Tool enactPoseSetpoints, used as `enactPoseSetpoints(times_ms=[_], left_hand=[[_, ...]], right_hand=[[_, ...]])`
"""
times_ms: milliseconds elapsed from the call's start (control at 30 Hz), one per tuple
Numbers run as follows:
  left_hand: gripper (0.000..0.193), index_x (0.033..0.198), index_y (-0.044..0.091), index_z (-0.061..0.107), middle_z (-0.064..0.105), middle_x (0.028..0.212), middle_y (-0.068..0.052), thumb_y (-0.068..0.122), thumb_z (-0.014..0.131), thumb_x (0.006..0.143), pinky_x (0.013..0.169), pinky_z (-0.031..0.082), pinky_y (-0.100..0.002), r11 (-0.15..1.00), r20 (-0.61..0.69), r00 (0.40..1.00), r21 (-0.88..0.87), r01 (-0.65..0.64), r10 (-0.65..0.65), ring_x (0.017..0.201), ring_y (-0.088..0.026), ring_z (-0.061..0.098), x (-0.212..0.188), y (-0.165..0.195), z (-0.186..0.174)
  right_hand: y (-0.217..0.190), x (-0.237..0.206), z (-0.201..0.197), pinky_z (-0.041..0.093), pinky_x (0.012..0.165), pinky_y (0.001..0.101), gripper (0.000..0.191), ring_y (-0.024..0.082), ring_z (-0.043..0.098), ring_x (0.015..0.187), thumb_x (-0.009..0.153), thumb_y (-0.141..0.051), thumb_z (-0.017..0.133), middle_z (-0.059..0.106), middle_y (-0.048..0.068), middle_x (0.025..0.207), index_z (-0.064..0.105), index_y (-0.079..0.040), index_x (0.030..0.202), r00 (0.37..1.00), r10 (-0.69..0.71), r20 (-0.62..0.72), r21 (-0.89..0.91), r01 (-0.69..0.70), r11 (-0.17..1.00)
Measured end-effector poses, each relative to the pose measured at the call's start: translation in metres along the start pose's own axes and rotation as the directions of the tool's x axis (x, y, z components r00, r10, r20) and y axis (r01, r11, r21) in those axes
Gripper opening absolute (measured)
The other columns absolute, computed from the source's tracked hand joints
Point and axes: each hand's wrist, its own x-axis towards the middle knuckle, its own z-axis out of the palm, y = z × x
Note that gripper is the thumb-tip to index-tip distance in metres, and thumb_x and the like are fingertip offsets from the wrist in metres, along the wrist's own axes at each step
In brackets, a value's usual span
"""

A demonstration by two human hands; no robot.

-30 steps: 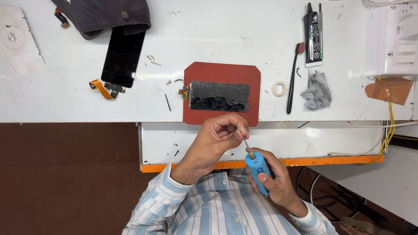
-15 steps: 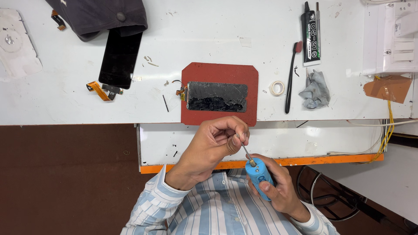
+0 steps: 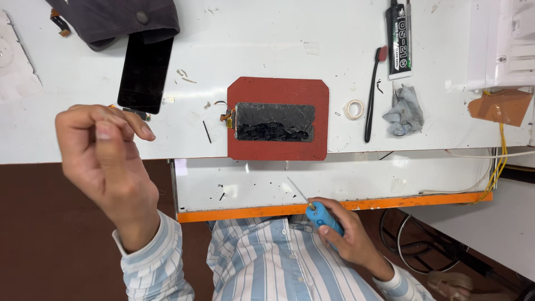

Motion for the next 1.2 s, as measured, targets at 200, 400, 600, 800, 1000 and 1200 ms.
enactPoseSetpoints(times_ms=[200,400,600,800,1000,1200], left_hand=[[0.009,0.110,-0.001,0.060,0.063,0.106,-0.013,0.004,0.067,0.112,0.086,0.049,-0.043,0.438,0.216,0.976,0.876,-0.204,0.021,0.096,-0.028,0.056,0.021,-0.024,0.019],[0.024,0.116,0.002,0.067,0.065,0.124,-0.013,0.003,0.071,0.093,0.109,0.051,-0.042,0.645,0.652,0.745,0.509,-0.570,0.144,0.123,-0.029,0.060,-0.041,-0.041,0.071],[0.040,0.130,0.006,0.067,0.064,0.129,-0.011,0.015,0.072,0.091,0.111,0.049,-0.042,0.567,0.794,0.601,0.454,-0.688,0.093,0.127,-0.028,0.058,-0.082,-0.073,0.093],[0.041,0.132,0.015,0.067,0.063,0.131,-0.012,0.025,0.073,0.092,0.112,0.046,-0.046,0.571,0.809,0.585,0.454,-0.684,0.058,0.129,-0.030,0.056,-0.082,-0.072,0.095],[0.044,0.133,0.018,0.066,0.062,0.133,-0.011,0.028,0.072,0.091,0.113,0.044,-0.047,0.572,0.817,0.577,0.464,-0.676,0.019,0.131,-0.030,0.053,-0.088,-0.080,0.091],[0.045,0.135,0.019,0.065,0.062,0.134,-0.011,0.028,0.072,0.091,0.113,0.044,-0.047,0.582,0.822,0.570,0.457,-0.673,0.014,0.132,-0.030,0.053,-0.087,-0.079,0.091]], right_hand=[[-0.010,0.007,-0.013,0.051,0.045,0.0270,0.055,0.010,0.060,0.052,0.094,-0.033,0.057,0.065,0.007,0.077,0.051,-0.003,0.139,0.976,0.141,-0.165,0.043,-0.136,0.990],[-0.020,0.014,-0.015,0.045,0.040,0.0265,0.049,0.011,0.053,0.041,0.096,-0.032,0.054,0.055,0.005,0.056,0.056,-0.004,0.137,0.940,0.296,-0.167,0.075,-0.287,0.955],[-0.031,0.025,-0.011,0.044,0.039,0.0271,0.048,0.011,0.052,0.040,0.095,-0.031,0.053,0.054,0.004,0.052,0.057,-0.005,0.135,0.920,0.358,-0.157,0.091,-0.347,0.933],[-0.035,0.029,-0.005,0.046,0.039,0.0271,0.047,0.011,0.055,0.042,0.096,-0.030,0.053,0.055,0.004,0.058,0.057,-0.004,0.135,0.921,0.351,-0.167,0.144,-0.329,0.933],[-0.032,0.027,-0.003,0.048,0.037,0.0269,0.048,0.010,0.058,0.044,0.095,-0.029,0.053,0.058,0.003,0.067,0.056,-0.004,0.136,0.923,0.346,-0.168,0.143,-0.325,0.935],[-0.030,0.028,-0.003,0.046,0.036,0.0271,0.048,0.011,0.056,0.042,0.095,-0.029,0.052,0.056,0.004,0.061,0.056,-0.005,0.137,0.911,0.378,-0.165,0.150,-0.355,0.923]])
